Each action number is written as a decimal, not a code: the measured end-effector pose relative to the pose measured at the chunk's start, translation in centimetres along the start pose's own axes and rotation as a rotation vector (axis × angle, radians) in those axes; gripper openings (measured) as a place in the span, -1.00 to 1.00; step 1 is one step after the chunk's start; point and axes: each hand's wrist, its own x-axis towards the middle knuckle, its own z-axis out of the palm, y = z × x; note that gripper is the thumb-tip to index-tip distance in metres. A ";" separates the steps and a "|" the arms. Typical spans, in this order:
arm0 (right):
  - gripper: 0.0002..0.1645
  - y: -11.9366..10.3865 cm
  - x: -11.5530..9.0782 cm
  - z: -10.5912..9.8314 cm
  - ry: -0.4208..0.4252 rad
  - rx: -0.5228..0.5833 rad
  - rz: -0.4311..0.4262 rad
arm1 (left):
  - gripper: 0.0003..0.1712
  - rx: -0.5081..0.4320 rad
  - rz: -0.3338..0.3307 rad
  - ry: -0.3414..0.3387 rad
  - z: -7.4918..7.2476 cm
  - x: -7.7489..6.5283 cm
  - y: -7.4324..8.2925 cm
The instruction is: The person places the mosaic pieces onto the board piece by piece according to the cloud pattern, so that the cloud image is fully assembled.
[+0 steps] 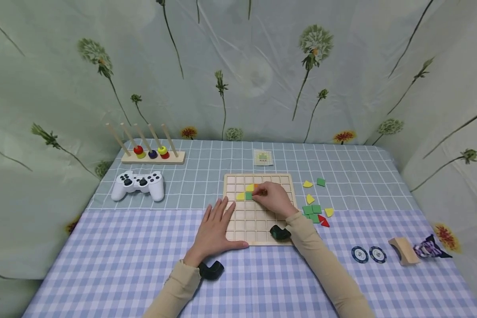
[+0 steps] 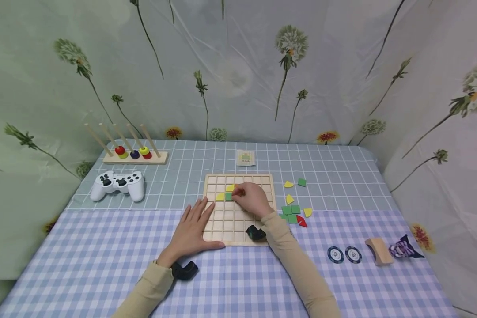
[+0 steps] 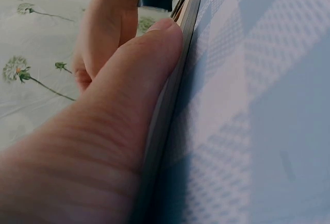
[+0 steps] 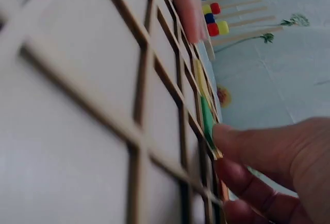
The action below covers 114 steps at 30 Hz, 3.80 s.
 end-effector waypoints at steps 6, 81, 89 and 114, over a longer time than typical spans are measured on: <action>-0.89 2.0 -0.8 -2.6 0.055 -0.035 0.015 | 0.35 -0.003 0.007 0.012 -0.2 -0.1 0.2; -0.89 1.9 -2.3 -3.2 0.072 0.014 -0.034 | 0.36 0.018 -0.007 -0.010 -0.3 0.1 0.3; -0.94 1.1 -1.3 -1.6 0.070 -0.043 -0.020 | 0.35 0.000 0.009 0.007 -0.1 0.0 0.4; -0.93 2.1 -3.1 -3.3 0.094 -0.214 0.005 | 0.35 0.013 0.021 -0.007 -0.2 0.3 0.6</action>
